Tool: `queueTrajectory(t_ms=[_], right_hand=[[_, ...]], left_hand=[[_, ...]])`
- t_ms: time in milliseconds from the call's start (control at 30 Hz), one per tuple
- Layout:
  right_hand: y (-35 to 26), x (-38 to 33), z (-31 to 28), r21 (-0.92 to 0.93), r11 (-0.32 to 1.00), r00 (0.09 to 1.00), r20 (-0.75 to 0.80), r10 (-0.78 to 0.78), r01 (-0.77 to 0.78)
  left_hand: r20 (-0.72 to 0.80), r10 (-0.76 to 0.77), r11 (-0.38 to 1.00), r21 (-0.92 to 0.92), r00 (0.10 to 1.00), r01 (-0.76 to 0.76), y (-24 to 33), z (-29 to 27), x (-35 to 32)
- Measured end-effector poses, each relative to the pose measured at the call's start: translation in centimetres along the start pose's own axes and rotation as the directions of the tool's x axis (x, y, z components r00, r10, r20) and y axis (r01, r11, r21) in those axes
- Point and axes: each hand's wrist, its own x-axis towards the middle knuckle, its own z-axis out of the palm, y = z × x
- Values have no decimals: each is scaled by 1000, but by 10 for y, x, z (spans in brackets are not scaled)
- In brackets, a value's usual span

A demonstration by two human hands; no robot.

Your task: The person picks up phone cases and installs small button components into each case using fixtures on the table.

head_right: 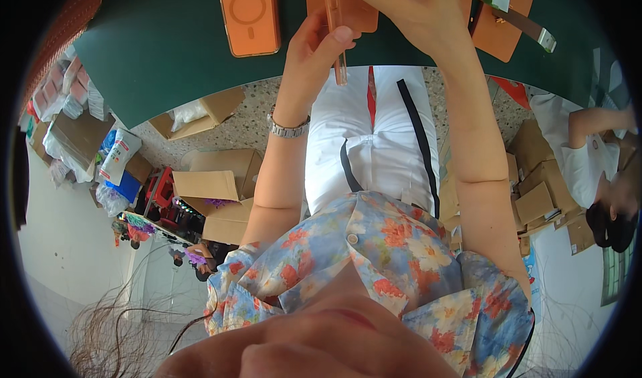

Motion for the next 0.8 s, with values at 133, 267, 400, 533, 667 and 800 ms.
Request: queueTrajectory(t_ms=[133,267,400,533,667,800], right_hand=[[11,0,5,283,954,991,-57,124,-103],[6,6,8,265,948,976,-79,205,-177],[7,11,7,316,925,965,-81,250,-213],[4,14,9,363,910,964,-89,250,-203],[2,13,9,387,911,979,-87,186,-139],[4,11,10,366,916,974,-93,208,-161]], left_hand=[[-32,17,991,130,999,-12,2,5,8],[-29,33,995,95,999,-30,9,9,13],[-24,10,997,71,1000,-8,10,8,17],[-4,8,997,78,1000,-8,11,3,20],[4,90,994,57,996,-90,8,2,24],[54,-38,999,16,998,37,16,1,22]])
